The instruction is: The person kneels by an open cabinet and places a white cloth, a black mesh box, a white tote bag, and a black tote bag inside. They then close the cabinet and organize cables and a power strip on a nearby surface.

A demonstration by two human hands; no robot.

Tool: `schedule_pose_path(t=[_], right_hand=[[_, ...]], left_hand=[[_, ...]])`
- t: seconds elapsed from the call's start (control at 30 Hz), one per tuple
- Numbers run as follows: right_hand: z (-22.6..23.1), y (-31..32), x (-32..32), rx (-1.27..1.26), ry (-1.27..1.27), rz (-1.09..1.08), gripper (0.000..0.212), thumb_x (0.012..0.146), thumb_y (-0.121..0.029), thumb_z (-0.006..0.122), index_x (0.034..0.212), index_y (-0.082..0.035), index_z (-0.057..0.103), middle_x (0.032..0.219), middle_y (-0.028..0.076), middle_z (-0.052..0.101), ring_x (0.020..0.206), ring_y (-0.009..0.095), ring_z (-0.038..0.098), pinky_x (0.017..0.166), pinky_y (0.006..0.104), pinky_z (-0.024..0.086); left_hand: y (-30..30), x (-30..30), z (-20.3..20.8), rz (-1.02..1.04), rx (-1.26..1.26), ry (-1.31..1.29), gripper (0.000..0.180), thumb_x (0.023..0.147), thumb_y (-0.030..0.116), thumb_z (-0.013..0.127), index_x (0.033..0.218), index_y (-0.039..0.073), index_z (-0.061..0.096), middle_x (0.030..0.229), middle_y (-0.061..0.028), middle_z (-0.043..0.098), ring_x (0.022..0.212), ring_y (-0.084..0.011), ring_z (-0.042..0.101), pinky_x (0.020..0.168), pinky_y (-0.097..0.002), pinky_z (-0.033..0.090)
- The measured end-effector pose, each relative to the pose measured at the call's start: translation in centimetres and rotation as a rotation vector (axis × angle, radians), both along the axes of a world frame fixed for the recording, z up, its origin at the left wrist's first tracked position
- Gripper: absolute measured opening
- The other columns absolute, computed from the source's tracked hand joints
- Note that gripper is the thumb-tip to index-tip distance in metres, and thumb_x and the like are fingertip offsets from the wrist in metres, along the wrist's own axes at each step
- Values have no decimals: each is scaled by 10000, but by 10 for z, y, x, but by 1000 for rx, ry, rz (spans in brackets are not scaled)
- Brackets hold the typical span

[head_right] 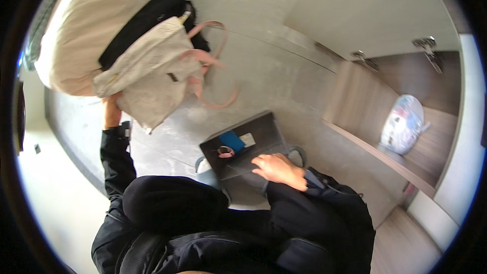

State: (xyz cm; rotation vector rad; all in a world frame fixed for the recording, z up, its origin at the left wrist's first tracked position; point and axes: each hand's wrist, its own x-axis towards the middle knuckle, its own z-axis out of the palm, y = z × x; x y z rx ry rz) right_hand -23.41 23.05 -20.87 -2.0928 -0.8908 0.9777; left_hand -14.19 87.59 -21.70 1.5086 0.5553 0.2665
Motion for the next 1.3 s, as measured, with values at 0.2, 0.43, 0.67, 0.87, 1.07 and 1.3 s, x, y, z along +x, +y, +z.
schedule_pose_path(t=[0.2,0.43,0.67,0.87,1.07,1.3], right_hand=[[12,1,26,75,40,-340,192,1008,-220,712,1087,-49,752,1038,129,764,891,372,746,774,457,601],[12,19,45,148,-253,-259,141,944,-138,759,1048,-45,739,969,95,711,873,330,719,735,432,583],[11,-15,55,-186,-610,-616,643,922,-230,806,1451,9,531,1138,259,658,1068,447,645,919,525,517],[-17,-40,23,-287,19,-723,284,1043,-283,660,1091,-6,623,885,273,705,870,524,687,742,597,539],[8,-66,41,-248,-356,-781,219,1056,-209,638,964,-17,587,752,215,672,705,446,685,591,542,521],[70,-73,91,-189,-584,-914,294,1047,-156,669,1226,60,580,1028,281,674,944,452,683,795,499,561]], left_hand=[[-128,-8,89,298,1333,105,947,836,67,863,1624,-20,345,1503,-208,555,1456,-371,498,1224,-492,380],[-192,87,84,-616,1510,-72,923,780,120,891,1587,21,454,1624,-201,463,1517,-403,418,1223,-486,359],[-189,118,20,-609,1772,328,616,920,144,684,1488,-29,520,1396,-196,576,1291,-377,551,1082,-465,446],[-281,46,18,-1357,664,356,741,907,394,828,1444,-46,567,1446,-279,540,1325,-493,555,1112,-487,485],[-320,-20,39,-1108,500,555,923,872,309,885,1594,18,388,1450,-289,532,1280,-411,613,1022,-448,560],[-351,43,15,-876,136,546,240,1004,128,635,1150,-62,644,851,-49,655,753,-130,578,659,-334,499]])
